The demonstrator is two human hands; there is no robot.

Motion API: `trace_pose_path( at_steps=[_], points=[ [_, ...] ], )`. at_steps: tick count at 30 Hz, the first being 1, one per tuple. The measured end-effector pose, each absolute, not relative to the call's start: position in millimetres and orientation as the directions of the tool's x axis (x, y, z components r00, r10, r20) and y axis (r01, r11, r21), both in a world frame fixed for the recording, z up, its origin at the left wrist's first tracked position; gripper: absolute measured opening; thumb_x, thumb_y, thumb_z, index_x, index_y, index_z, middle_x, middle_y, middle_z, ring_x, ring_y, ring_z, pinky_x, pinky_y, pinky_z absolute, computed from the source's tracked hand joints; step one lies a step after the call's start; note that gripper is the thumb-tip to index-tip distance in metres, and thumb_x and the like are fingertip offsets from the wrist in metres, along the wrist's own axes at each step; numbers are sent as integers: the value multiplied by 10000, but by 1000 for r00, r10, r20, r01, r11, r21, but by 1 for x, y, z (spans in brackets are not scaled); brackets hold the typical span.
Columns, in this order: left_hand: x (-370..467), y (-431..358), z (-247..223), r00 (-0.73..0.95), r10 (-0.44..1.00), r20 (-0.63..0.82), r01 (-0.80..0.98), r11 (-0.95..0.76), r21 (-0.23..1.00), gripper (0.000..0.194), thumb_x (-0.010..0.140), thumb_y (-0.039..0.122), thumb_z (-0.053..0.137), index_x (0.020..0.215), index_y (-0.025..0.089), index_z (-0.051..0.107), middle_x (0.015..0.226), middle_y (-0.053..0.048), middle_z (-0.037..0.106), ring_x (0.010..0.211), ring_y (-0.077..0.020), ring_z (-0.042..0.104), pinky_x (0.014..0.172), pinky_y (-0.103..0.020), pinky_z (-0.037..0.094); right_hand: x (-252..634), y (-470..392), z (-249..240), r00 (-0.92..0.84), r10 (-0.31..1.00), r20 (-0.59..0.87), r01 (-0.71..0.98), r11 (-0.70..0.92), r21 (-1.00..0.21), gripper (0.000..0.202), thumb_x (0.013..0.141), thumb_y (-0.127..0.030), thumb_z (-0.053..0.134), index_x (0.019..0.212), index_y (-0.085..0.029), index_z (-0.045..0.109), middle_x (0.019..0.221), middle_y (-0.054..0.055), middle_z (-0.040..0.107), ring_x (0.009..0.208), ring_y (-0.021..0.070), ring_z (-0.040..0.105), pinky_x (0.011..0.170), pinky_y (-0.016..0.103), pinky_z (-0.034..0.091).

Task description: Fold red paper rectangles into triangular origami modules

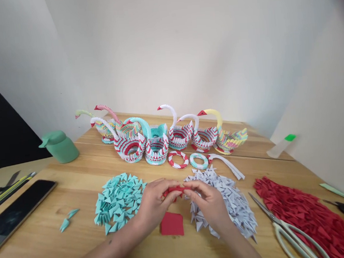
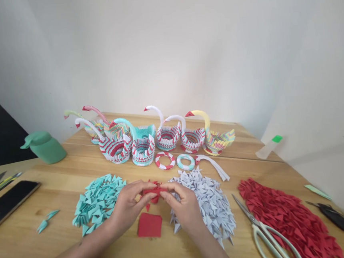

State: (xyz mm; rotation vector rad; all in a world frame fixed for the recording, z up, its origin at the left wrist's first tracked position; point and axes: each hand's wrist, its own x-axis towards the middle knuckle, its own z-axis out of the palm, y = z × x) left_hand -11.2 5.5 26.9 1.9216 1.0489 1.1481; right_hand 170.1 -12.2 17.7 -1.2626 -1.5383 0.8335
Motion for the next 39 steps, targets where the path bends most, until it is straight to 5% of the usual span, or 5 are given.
trace_pose_path(
  at_steps=[4, 8, 12, 31, 39],
  points=[
    [-8, 8, 23, 283, 945, 161, 145, -208, 967, 381, 711, 343, 742, 1059, 194, 696, 979, -69, 744, 812, -204, 658, 738, -280, 494, 170, -12, 18, -11, 967, 254, 340, 242, -909, 154, 817, -316, 643, 889, -210, 729, 840, 37, 746, 753, 190, 687, 706, 287, 544],
    [-6, 11, 16, 374, 928, -7, -38, 23, 999, 365, 699, 423, 724, 905, 122, 701, 760, -64, 725, 646, -162, 619, 587, -247, 463, 170, -13, 19, -7, 961, 276, 363, 260, -895, 147, 808, -312, 650, 875, -211, 734, 853, 42, 750, 787, 203, 693, 727, 299, 549],
    [-4, 12, 14, 362, 932, 0, -102, 40, 994, 338, 674, 441, 744, 750, 116, 692, 665, -47, 689, 588, -129, 574, 568, -234, 437, 170, -12, 19, -7, 957, 290, 374, 271, -887, 152, 799, -321, 654, 862, -213, 739, 857, 47, 756, 791, 213, 701, 726, 310, 556],
    [-3, 14, 15, 360, 931, -63, -219, 150, 964, 388, 601, 457, 797, 702, 106, 667, 605, -35, 674, 559, -114, 575, 578, -236, 450, 168, -11, 19, -57, 983, 175, 399, 184, -898, 244, 811, -357, 624, 980, -207, 717, 825, 31, 724, 757, 189, 660, 690, 281, 518],
    [-3, 14, 14, 352, 933, -78, -220, 163, 962, 393, 590, 445, 806, 711, 97, 670, 597, -34, 675, 554, -111, 578, 570, -227, 448, 167, -10, 15, -84, 987, 136, 434, 159, -887, 322, 847, -429, 555, 684, -170, 658, 570, -23, 517, 536, 115, 443, 501, 219, 334]
  ],
)
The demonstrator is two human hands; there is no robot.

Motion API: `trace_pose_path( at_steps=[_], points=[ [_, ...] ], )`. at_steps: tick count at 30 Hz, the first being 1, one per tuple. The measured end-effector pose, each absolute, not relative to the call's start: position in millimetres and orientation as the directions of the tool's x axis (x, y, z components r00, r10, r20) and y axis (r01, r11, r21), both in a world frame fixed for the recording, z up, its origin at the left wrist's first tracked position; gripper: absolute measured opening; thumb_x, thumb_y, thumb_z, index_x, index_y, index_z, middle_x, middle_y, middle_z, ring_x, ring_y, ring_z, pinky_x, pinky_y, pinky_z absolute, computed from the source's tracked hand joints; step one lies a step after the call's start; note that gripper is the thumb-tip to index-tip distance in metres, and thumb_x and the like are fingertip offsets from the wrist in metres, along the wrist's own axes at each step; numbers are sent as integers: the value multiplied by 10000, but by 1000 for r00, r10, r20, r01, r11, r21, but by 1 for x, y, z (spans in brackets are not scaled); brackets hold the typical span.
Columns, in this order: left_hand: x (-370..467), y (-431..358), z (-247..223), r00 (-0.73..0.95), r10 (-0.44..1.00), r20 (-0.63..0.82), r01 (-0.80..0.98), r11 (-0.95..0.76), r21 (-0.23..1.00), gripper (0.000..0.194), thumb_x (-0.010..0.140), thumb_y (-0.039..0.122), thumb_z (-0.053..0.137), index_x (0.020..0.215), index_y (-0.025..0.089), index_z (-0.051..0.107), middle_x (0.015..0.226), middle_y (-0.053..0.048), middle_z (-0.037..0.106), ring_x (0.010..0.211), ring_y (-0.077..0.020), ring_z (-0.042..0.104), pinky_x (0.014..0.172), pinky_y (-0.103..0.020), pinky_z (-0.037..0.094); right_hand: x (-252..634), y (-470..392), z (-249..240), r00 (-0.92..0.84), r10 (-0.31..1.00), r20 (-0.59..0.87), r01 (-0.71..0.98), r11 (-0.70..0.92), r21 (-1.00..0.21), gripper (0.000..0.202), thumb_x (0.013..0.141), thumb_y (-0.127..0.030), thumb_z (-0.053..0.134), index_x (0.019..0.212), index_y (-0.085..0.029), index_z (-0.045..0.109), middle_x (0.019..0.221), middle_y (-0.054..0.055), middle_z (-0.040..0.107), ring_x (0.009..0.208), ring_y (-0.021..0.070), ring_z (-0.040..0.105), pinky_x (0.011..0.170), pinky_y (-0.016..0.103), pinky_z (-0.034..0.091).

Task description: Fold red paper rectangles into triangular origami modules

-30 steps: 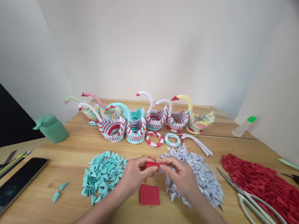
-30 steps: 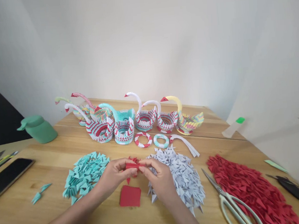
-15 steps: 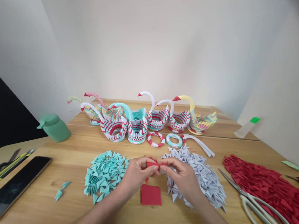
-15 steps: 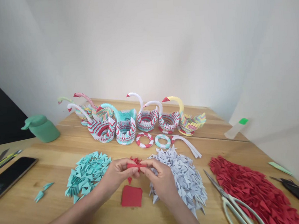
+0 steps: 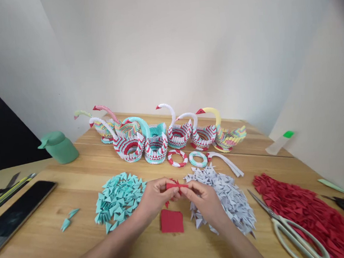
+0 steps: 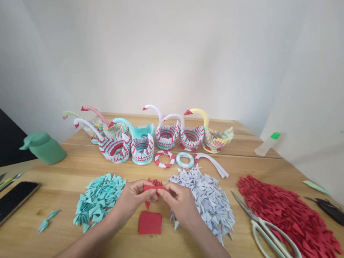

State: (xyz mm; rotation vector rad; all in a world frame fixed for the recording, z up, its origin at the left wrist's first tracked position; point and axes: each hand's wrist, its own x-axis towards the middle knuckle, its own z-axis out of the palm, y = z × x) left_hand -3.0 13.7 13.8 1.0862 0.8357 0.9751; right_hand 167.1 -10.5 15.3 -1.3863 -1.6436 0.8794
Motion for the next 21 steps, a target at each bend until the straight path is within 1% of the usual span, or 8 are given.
trace_pose_path(
  at_steps=[3, 11, 17, 21],
  points=[
    [-3, 13, 14, 350, 933, -81, -218, 165, 962, 391, 590, 441, 806, 713, 96, 670, 597, -35, 678, 547, -110, 579, 566, -226, 451, 167, -11, 14, -79, 988, 130, 425, 151, -892, 309, 846, -418, 558, 681, -172, 646, 577, -25, 501, 544, 114, 422, 509, 220, 320],
    [-3, 16, 10, 345, 936, -73, -212, 153, 965, 369, 606, 433, 798, 708, 102, 671, 610, -42, 683, 554, -120, 588, 572, -238, 468, 166, -13, 15, -92, 986, 139, 419, 165, -893, 289, 852, -397, 542, 688, -179, 637, 598, -23, 522, 559, 121, 430, 530, 222, 330],
    [-3, 15, 13, 331, 942, -59, -221, 138, 966, 379, 606, 448, 798, 685, 103, 663, 596, -41, 672, 545, -117, 578, 558, -235, 462, 163, -14, 19, -87, 983, 163, 422, 185, -888, 273, 840, -369, 548, 648, -179, 588, 586, -30, 494, 556, 116, 421, 534, 219, 335],
    [-2, 14, 17, 326, 944, -46, -241, 130, 962, 398, 607, 468, 796, 688, 106, 650, 596, -36, 669, 544, -117, 578, 561, -236, 466, 162, -14, 17, -75, 982, 174, 395, 190, -899, 283, 844, -388, 542, 653, -182, 585, 587, -28, 502, 555, 118, 431, 529, 219, 344]
  ],
)
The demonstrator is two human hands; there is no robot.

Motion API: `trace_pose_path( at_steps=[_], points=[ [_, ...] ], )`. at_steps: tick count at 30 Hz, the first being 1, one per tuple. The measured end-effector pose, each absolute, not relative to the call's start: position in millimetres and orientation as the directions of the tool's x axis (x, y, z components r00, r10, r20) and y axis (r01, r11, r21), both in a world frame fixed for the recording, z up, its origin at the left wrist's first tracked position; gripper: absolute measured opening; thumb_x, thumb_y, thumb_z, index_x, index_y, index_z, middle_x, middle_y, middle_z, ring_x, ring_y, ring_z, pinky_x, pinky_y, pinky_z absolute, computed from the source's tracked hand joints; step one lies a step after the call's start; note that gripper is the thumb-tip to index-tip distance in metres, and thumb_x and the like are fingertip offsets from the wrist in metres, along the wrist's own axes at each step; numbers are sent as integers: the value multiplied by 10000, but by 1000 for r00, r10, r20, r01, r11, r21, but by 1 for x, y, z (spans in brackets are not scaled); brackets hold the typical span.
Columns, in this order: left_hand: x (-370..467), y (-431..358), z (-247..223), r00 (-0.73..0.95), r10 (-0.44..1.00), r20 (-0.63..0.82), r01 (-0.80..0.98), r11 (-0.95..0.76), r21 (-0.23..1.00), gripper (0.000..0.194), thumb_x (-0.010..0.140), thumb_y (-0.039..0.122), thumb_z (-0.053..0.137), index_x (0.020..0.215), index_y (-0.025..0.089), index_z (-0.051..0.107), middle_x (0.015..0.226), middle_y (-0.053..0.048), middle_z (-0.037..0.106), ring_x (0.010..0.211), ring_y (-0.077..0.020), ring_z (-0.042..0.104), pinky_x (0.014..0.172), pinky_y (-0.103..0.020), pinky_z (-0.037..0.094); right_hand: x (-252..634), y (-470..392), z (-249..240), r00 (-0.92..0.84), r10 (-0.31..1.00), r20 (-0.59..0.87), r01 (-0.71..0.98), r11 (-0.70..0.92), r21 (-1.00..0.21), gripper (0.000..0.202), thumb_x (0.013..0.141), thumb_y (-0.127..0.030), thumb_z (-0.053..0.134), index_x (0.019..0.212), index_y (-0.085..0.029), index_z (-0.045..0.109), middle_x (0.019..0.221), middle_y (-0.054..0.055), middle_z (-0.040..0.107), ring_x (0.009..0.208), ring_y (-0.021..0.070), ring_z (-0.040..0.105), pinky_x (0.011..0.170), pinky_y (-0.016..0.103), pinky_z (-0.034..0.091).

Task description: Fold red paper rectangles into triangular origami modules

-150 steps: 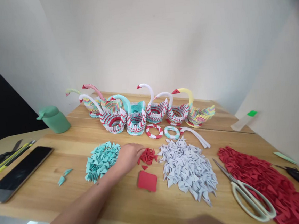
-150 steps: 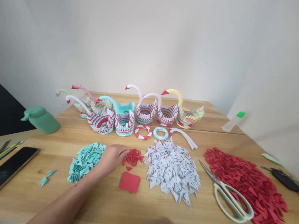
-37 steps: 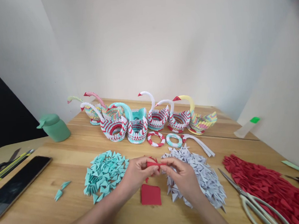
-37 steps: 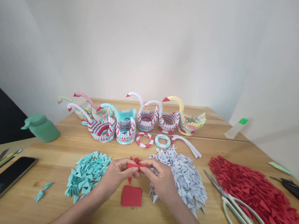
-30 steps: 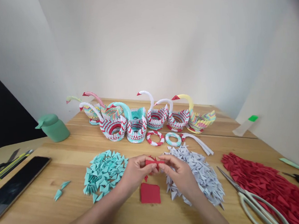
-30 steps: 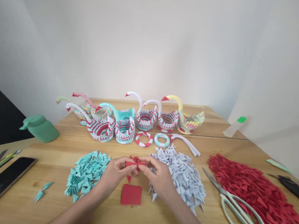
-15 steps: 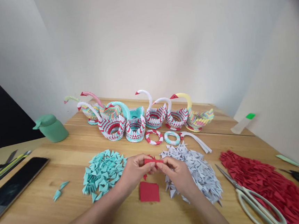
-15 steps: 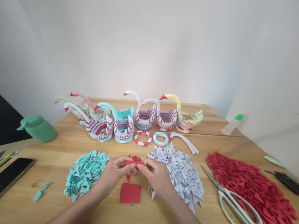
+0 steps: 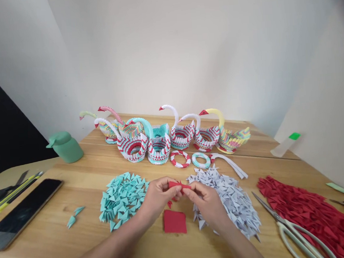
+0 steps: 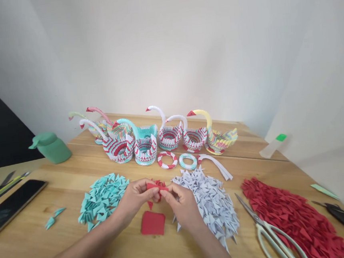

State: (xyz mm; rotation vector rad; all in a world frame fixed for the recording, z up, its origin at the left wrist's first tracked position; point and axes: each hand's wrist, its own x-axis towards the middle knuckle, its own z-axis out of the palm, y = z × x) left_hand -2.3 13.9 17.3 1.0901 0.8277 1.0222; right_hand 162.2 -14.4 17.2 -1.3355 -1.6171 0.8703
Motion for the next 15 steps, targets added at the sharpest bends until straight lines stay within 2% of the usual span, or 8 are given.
trace_pose_path(
  at_steps=[6, 15],
  points=[
    [-4, 14, 20, 368, 926, -82, -237, 179, 955, 425, 570, 480, 816, 699, 103, 668, 601, -31, 674, 522, -98, 559, 551, -219, 444, 165, -12, 11, -58, 988, 143, 385, 155, -910, 340, 843, -470, 525, 651, -190, 536, 582, -26, 468, 553, 122, 409, 522, 229, 328],
    [-3, 14, 18, 328, 941, -78, -249, 166, 954, 407, 576, 486, 809, 630, 116, 646, 596, -39, 678, 519, -107, 560, 555, -232, 446, 165, -12, 13, -79, 989, 122, 382, 143, -913, 359, 848, -487, 524, 658, -183, 556, 572, -35, 449, 540, 117, 383, 515, 230, 304]
  ],
)
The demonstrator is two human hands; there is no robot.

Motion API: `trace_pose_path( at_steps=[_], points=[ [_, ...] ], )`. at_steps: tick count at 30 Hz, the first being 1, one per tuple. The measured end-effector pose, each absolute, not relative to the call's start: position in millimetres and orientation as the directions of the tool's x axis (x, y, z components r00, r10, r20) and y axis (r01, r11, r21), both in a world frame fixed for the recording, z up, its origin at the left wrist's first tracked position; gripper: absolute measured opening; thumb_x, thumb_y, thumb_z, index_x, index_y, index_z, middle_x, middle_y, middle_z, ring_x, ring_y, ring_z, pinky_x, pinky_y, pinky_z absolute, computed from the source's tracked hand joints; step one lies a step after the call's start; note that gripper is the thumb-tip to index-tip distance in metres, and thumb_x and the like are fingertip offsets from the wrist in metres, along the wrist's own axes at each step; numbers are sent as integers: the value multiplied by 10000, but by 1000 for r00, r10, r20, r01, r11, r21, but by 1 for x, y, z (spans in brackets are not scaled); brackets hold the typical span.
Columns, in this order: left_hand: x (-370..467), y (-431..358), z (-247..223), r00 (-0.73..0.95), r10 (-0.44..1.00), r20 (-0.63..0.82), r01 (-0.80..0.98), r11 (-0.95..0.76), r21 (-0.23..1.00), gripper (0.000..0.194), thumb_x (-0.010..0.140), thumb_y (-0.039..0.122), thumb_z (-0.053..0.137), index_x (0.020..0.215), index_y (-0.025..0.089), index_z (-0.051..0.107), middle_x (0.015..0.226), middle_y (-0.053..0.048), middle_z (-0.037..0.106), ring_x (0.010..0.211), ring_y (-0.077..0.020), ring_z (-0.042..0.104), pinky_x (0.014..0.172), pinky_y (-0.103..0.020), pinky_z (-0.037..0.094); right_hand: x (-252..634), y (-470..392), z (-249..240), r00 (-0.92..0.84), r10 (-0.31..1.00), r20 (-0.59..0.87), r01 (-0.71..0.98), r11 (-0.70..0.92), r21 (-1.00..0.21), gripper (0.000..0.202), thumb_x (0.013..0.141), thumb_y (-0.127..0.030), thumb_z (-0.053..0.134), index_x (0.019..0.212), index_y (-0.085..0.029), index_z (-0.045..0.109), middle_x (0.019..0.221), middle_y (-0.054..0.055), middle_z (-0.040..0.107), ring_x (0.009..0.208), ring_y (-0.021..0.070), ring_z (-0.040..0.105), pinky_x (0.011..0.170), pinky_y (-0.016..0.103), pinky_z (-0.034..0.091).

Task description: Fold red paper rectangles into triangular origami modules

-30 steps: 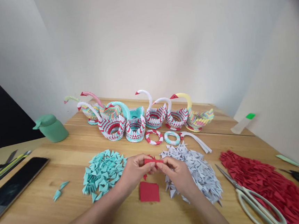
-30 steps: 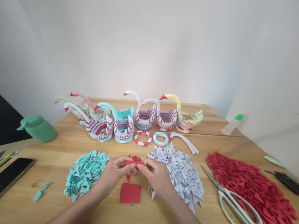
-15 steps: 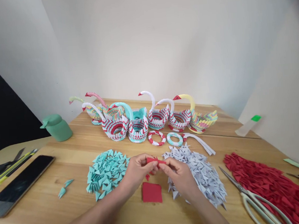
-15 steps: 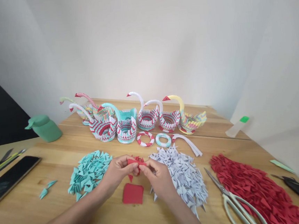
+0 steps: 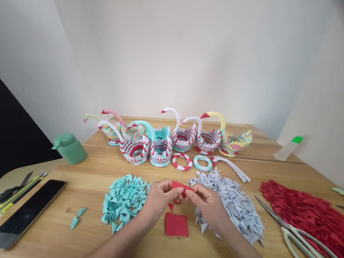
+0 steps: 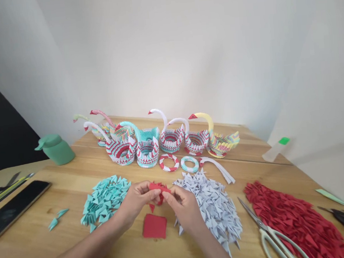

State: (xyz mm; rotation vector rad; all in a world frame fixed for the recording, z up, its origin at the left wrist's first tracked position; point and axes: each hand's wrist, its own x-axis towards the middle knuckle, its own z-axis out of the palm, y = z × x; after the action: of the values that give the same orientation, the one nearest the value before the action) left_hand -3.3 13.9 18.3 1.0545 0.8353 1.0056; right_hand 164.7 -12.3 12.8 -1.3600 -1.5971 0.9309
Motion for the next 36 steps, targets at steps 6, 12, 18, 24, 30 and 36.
trace_pose_path(
  at_steps=[6, 12, 18, 24, 30, 36],
  points=[
    [-4, 14, 18, 283, 958, -51, -243, 123, 962, 398, 611, 484, 789, 588, 132, 604, 541, -19, 638, 488, -105, 529, 510, -227, 419, 162, -14, 16, -103, 985, 140, 383, 169, -908, 350, 848, -463, 524, 651, -179, 576, 556, -41, 439, 515, 107, 364, 495, 226, 300],
    [-7, 14, 21, 262, 965, -19, -248, 86, 965, 380, 686, 471, 746, 594, 126, 614, 560, -20, 634, 520, -105, 538, 562, -231, 431, 161, -15, 17, -115, 979, 170, 380, 202, -903, 334, 854, -424, 532, 631, -180, 577, 562, -39, 442, 514, 103, 366, 499, 226, 304],
    [-11, 16, 20, 273, 962, -9, -293, 92, 952, 349, 746, 429, 717, 623, 122, 606, 572, -14, 614, 540, -96, 520, 561, -215, 397, 161, -14, 17, -129, 981, 142, 396, 182, -900, 328, 842, -429, 529, 625, -187, 570, 562, -30, 475, 524, 115, 402, 515, 230, 323],
    [-11, 20, 15, 269, 963, -3, -369, 106, 923, 359, 811, 444, 652, 652, 132, 575, 579, 2, 583, 527, -87, 497, 539, -212, 371, 158, -15, 20, -100, 987, 122, 359, 151, -921, 271, 807, -369, 556, 612, -182, 572, 569, -24, 523, 530, 115, 442, 525, 230, 349],
    [-11, 18, 16, 314, 949, -13, -318, 118, 941, 376, 783, 461, 674, 630, 132, 575, 561, 2, 586, 514, -87, 498, 533, -214, 369, 169, -10, 17, 4, 993, 120, 236, 115, -965, 348, 850, -482, 527, 719, -175, 626, 622, -2, 581, 552, 127, 487, 537, 236, 386],
    [-8, 16, 20, 264, 964, -20, -159, 64, 985, 413, 679, 519, 730, 616, 140, 579, 520, 4, 588, 482, -97, 499, 508, -220, 376, 167, -12, 21, -151, 983, 101, 284, 141, -948, 307, 842, -447, 558, 742, -172, 653, 602, -21, 537, 548, 118, 470, 524, 229, 375]
  ],
)
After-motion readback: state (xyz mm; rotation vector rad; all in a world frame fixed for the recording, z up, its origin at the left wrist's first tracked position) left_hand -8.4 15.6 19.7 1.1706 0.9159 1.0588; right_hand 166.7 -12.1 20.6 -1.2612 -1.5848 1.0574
